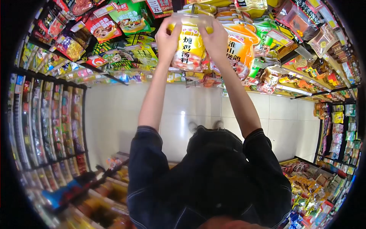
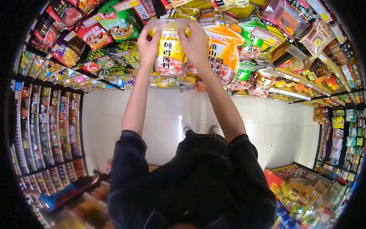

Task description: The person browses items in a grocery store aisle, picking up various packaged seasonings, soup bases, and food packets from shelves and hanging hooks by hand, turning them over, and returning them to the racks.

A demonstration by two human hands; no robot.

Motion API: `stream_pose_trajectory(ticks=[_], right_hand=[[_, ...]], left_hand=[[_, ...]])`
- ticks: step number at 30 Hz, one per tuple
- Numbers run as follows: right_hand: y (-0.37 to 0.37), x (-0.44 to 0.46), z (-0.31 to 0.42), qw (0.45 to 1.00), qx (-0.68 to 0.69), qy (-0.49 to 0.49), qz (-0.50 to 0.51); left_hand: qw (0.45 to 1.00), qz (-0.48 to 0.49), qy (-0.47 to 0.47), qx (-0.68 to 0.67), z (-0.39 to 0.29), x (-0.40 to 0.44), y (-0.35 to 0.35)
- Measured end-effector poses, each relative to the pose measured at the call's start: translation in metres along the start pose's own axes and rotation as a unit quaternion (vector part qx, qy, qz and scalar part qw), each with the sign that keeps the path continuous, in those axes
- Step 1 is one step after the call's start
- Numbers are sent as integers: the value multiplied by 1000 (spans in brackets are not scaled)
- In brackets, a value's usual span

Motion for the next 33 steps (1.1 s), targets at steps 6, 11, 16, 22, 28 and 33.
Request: stream_pose_trajectory(ticks=[6, 11, 16, 22, 28, 33], right_hand=[[3, 8, -4, 999, -34, 17, -21], [-15, -24, 10, 987, 118, 101, 46], [-124, -95, 27, 947, 226, 181, 140], [-365, -39, 146, 956, 144, -252, 44], [-383, -11, 249, 838, 214, -465, 191], [-395, -12, 253, 831, 232, -472, 183]], left_hand=[[946, 30, 96, 307, -30, -14, 11], [920, 16, 98, 379, -43, -43, 15], [936, 6, 69, 346, -46, -51, 22], [945, -4, 41, 324, -45, -62, 24], [947, -7, 58, 314, -43, -65, 30], [945, 4, 54, 321, -48, -65, 30]])
Point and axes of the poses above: each hand's wrist, its own x-axis towards the middle knuckle, its own y-axis out of the palm, z = x × y, the point moved 6 cm from there along x, towards the middle knuckle, and after that the axes turned 1 degree about -y, right-handed, at the moved point
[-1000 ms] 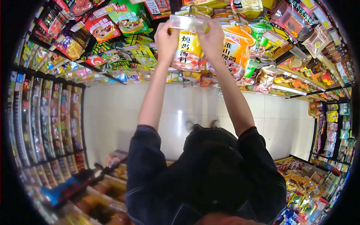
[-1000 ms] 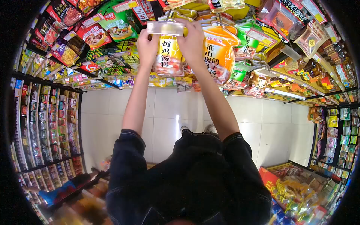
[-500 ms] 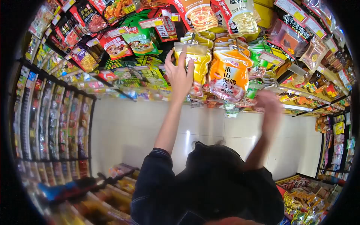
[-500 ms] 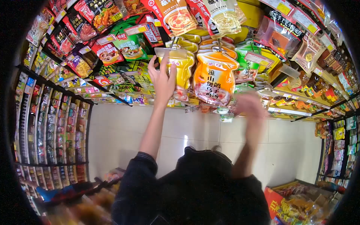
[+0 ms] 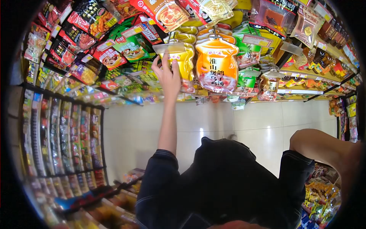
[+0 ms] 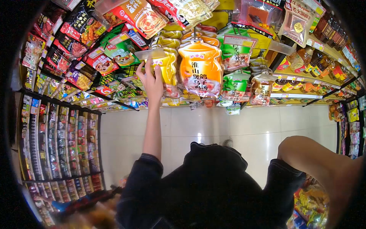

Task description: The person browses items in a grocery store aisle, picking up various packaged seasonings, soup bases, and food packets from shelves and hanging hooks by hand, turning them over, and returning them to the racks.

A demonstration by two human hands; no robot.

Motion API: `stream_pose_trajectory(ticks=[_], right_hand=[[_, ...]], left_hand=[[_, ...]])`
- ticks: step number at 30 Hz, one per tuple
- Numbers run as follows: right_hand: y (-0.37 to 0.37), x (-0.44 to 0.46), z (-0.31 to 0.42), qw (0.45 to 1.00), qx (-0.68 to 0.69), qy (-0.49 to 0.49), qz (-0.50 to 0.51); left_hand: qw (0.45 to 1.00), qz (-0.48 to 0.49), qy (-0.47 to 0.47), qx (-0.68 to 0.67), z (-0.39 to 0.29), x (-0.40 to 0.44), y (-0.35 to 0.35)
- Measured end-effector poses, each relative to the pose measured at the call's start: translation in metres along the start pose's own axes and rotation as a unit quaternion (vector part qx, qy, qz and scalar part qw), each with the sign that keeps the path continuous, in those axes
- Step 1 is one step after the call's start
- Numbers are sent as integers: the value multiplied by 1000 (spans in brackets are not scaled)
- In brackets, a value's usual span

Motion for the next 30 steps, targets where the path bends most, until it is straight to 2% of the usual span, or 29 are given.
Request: stream_pose_trajectory(ticks=[6, 12, 16, 19, 21, 22, 24, 25, 27, 28, 30], right_hand=[[-15, -6, 11, 1000, 20, -3, -18], [-24, -23, 20, 997, 56, -8, -45], [-21, -46, 19, 993, 86, -7, -78], [-16, -74, 14, 986, 123, 5, -108], [-7, -106, 8, 974, 167, 22, -150], [-4, -132, 5, 957, 180, 17, -225], [6, -146, -14, 940, 180, 51, -284], [14, -148, -24, 946, 159, 87, -270], [28, -167, -40, 953, 108, 155, -239], [37, -183, -45, 941, 174, 170, -235], [56, -199, -51, 907, 260, 205, -259]], left_hand=[[1000, -18, -10, 19, -3, -4, 1], [987, -41, -28, 153, -8, -19, -2], [989, -88, -53, 110, -13, -53, -14], [995, -89, -45, -9, -14, -92, -21], [995, -75, -64, -34, -28, -109, -34], [994, -68, -73, -49, -37, -108, -39], [993, -105, 4, -61, -45, -81, -62], [989, -123, 39, -66, -49, -64, -75], [985, -137, 28, -101, -65, -4, -89], [985, -122, -8, -124, -77, 28, -91], [993, -82, 32, -81, -103, 86, -81]])
Point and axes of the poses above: each hand's wrist, its own x-axis towards the middle knuckle, its own y-axis out of the palm, z = x × y, the point moved 6 cm from there along x, towards the middle knuckle, and after that the axes turned 1 degree about -y, right-handed, at the moved point
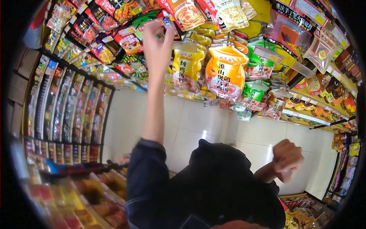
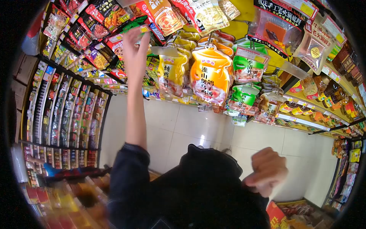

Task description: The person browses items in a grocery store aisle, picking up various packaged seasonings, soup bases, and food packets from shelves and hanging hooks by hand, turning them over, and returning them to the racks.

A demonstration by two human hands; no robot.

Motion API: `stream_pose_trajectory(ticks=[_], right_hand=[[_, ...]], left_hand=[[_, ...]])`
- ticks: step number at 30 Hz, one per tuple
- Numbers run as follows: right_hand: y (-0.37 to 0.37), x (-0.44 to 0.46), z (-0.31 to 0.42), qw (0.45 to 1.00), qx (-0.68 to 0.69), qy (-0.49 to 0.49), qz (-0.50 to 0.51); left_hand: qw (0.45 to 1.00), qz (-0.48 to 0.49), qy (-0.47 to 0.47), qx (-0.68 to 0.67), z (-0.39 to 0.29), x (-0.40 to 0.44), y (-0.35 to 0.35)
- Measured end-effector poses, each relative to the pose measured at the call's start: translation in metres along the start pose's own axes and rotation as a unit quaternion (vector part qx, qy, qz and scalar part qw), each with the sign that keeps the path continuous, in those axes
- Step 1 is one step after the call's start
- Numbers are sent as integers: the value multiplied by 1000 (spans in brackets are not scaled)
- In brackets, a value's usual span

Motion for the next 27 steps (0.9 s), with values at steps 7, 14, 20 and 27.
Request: stream_pose_trajectory(ticks=[7, 14, 20, 27], right_hand=[[-1, -71, -25, 969, -116, 193, -98], [-41, -129, -21, 884, -233, 378, -147], [-65, -135, -34, 866, -259, 393, -170], [-58, -124, -51, 865, -260, 405, -142]], left_hand=[[989, 70, -46, 122, 35, 60, 77], [976, 44, -13, 214, 4, 58, 44], [994, 68, -32, 84, 22, 59, 37], [989, 42, 8, 142, 18, 43, 71]])
Point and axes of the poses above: each hand's wrist, its own x-axis towards the middle knuckle, its own y-axis out of the palm, z = x × y, the point moved 6 cm from there along x, towards the middle knuckle, and after that the axes turned 1 degree about -y, right-handed, at the moved point
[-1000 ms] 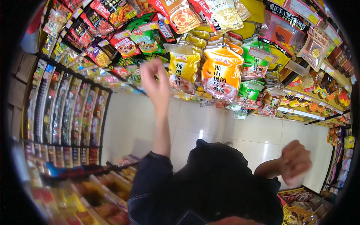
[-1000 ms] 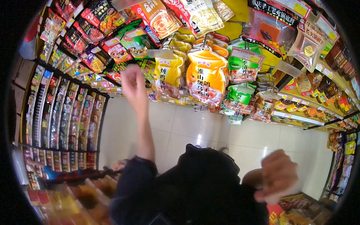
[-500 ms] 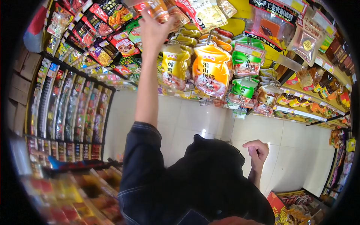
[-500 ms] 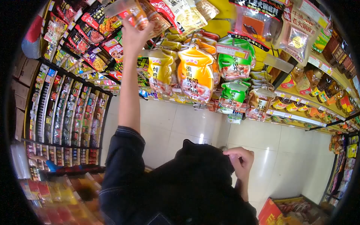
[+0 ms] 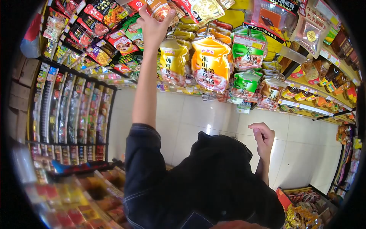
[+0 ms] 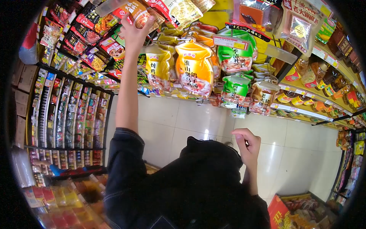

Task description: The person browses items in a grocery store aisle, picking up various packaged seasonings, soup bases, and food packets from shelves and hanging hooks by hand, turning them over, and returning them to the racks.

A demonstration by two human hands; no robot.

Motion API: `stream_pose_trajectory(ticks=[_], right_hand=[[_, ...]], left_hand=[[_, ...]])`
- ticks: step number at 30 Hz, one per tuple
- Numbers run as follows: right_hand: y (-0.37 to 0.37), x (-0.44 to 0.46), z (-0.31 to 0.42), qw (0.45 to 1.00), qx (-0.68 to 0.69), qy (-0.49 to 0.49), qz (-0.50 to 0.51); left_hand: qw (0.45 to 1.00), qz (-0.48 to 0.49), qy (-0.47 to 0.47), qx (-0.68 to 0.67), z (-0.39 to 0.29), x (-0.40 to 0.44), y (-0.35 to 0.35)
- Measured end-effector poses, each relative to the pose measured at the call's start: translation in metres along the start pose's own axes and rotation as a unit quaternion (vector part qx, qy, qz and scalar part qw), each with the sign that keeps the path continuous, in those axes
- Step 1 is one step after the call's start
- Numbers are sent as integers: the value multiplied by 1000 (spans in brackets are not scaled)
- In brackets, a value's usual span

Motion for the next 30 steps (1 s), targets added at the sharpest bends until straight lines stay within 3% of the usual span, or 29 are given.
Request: stream_pose_trajectory(ticks=[5, 6, 8, 10, 12, 15, 16, 18, 21, 22, 24, 27, 30], right_hand=[[3, 2, -3, 998, -44, 38, -5], [3, 6, -1, 999, -43, 24, -11], [0, 28, 6, 999, -46, -4, -21], [-6, 68, 46, 985, -91, -137, -43], [-17, 107, 79, 952, -166, -248, -66], [-35, 126, 108, 972, -70, -213, -76], [-40, 125, 110, 972, -21, -218, -83], [-47, 116, 103, 972, 36, -216, -91], [-41, 91, 64, 977, 72, -158, -124], [-38, 87, 54, 980, 77, -143, -114], [-35, 80, 35, 984, 92, -114, -98], [-31, 74, 21, 985, 100, -87, -113], [-28, 69, 7, 986, 104, -60, -117]], left_hand=[[997, -29, 30, -61, 10, 7, 7], [982, -15, 15, -185, 25, 13, 15], [961, 28, -25, -273, 11, 5, 12], [948, 54, -53, -310, 11, 1, 14], [976, 25, -28, -215, 12, 3, 9], [949, 78, -99, -290, 4, -3, 1], [951, 54, -58, -300, 7, 0, -4], [915, 70, -152, -368, 14, -5, -11], [853, 83, -212, -470, -4, -18, -30], [814, 126, -216, -525, -6, -23, -34], [639, 246, -220, -695, -21, -36, -42], [547, 285, -229, -753, -27, -38, -64], [623, 245, -175, -722, -37, -44, -74]])
Point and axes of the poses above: each hand's wrist, its own x-axis towards the middle knuckle, its own y-axis out of the palm, z = x × y, the point moved 6 cm from there along x, towards the middle knuckle, and after that the axes turned 1 degree about -y, right-handed, at the moved point
